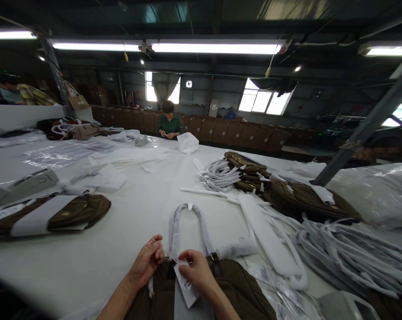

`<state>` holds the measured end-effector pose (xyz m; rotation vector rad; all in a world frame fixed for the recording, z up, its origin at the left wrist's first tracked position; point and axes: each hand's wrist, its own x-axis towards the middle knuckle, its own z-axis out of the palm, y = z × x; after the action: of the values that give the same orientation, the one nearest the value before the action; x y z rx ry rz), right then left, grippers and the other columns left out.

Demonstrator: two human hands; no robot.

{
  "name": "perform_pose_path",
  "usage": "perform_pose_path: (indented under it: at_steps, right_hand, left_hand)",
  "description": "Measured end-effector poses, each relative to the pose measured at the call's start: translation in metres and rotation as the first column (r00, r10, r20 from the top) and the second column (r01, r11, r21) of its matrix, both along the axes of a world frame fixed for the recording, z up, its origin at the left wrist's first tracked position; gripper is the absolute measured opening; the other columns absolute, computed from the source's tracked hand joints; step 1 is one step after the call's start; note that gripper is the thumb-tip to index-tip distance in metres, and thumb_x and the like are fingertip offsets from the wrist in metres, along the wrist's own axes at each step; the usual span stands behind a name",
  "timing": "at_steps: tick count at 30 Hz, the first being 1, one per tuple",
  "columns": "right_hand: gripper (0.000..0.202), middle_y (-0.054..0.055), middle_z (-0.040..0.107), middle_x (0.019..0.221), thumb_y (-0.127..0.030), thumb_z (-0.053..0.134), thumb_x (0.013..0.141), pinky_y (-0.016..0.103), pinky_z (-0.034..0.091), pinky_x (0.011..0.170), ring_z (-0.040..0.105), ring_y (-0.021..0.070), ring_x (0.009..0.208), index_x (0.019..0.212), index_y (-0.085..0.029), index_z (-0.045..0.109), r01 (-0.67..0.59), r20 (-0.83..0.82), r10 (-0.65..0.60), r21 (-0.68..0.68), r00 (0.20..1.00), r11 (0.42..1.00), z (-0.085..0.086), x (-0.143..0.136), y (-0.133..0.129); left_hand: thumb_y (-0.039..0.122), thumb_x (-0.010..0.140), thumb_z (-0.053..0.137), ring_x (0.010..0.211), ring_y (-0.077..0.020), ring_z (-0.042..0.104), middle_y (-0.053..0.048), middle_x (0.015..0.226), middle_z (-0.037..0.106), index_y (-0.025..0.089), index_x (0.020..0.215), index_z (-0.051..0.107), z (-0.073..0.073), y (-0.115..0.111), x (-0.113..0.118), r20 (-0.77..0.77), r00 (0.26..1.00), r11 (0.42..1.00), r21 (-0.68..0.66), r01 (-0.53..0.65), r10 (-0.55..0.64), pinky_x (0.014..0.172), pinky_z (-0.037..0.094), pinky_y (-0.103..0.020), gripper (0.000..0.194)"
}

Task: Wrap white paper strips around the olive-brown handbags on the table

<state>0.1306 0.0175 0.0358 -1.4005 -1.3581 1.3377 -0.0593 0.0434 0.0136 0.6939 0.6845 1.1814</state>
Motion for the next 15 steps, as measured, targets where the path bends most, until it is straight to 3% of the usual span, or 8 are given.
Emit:
perform_pose_path:
  at_steps: [3, 6, 8, 10, 13, 15]
  right_hand:
    - [0.022, 0.001, 0.065, 0.073, -0.019, 0.058, 0.063, 0.025, 0.041, 0.062, 0.056, 0.0145, 0.067, 0.081, -0.018, 0.071, -0.073, 0.037, 0.071, 0.041, 0.997, 0.997, 0.01, 0.003, -0.006]
    - [0.034, 0.003, 0.068, 0.076, -0.021, 0.044, 0.073, 0.028, 0.046, 0.069, 0.063, 0.0177, 0.077, 0.095, -0.016, 0.07, -0.261, -0.098, 0.256, -0.043, 0.962, 0.964, 0.019, 0.005, -0.007]
    - [0.04, 0.004, 0.069, 0.087, -0.017, 0.044, 0.072, 0.029, 0.047, 0.077, 0.064, 0.019, 0.089, 0.104, -0.017, 0.068, -0.348, -0.139, 0.341, -0.033, 0.93, 0.937, 0.022, 0.003, -0.006]
    - [0.04, 0.003, 0.068, 0.091, -0.015, 0.051, 0.07, 0.028, 0.046, 0.079, 0.063, 0.019, 0.091, 0.105, -0.02, 0.068, -0.386, 0.009, 0.386, 0.051, 0.922, 0.921, 0.024, 0.0, -0.003]
    - [0.023, 0.001, 0.063, 0.091, -0.019, 0.066, 0.068, 0.026, 0.044, 0.075, 0.059, 0.0178, 0.085, 0.089, -0.024, 0.073, -0.395, 0.392, 0.3, 0.187, 0.87, 0.9, 0.023, -0.01, 0.001]
    - [0.014, 0.001, 0.06, 0.104, -0.022, 0.07, 0.07, 0.025, 0.043, 0.076, 0.057, 0.0164, 0.088, 0.083, -0.026, 0.072, -0.45, 0.551, 0.246, 0.271, 0.798, 0.851, 0.021, -0.017, 0.003]
  left_hand:
    - [0.025, 0.076, 0.07, 0.06, -0.0063, 0.052, 0.0, 0.089, 0.063, 0.022, 0.106, 0.048, 0.004, 0.003, -0.007, 0.06, 0.998, 0.999, -0.044, -0.016, 0.019, 0.056, 0.042, -0.019, 0.036]
    - [0.016, 0.07, 0.072, 0.073, -0.0102, 0.061, -0.007, 0.12, 0.06, 0.022, 0.097, 0.047, 0.009, 0.007, -0.011, -0.022, 1.0, 0.999, -0.025, -0.02, 0.02, 0.058, 0.048, -0.022, 0.037]
    - [0.022, 0.072, 0.072, 0.073, -0.013, 0.065, -0.008, 0.128, 0.057, 0.022, 0.092, 0.046, 0.011, 0.011, -0.012, -0.172, 0.984, 0.999, 0.039, -0.029, 0.035, 0.05, 0.047, -0.02, 0.032]
    - [0.031, 0.074, 0.07, 0.069, -0.0141, 0.066, -0.009, 0.131, 0.055, 0.022, 0.089, 0.045, 0.01, 0.015, -0.013, -0.3, 0.951, 0.994, 0.099, -0.046, 0.074, 0.04, 0.042, -0.018, 0.031]
    - [0.035, 0.073, 0.07, 0.057, -0.0099, 0.063, -0.01, 0.131, 0.055, 0.022, 0.087, 0.043, 0.005, 0.022, -0.013, -0.384, 0.915, 0.987, 0.14, -0.077, 0.126, 0.031, 0.032, -0.014, 0.034]
    - [0.036, 0.072, 0.072, 0.05, -0.0066, 0.06, -0.01, 0.129, 0.057, 0.022, 0.088, 0.043, 0.0, 0.026, -0.014, -0.378, 0.915, 0.987, 0.123, -0.104, 0.143, 0.029, 0.027, -0.012, 0.037]
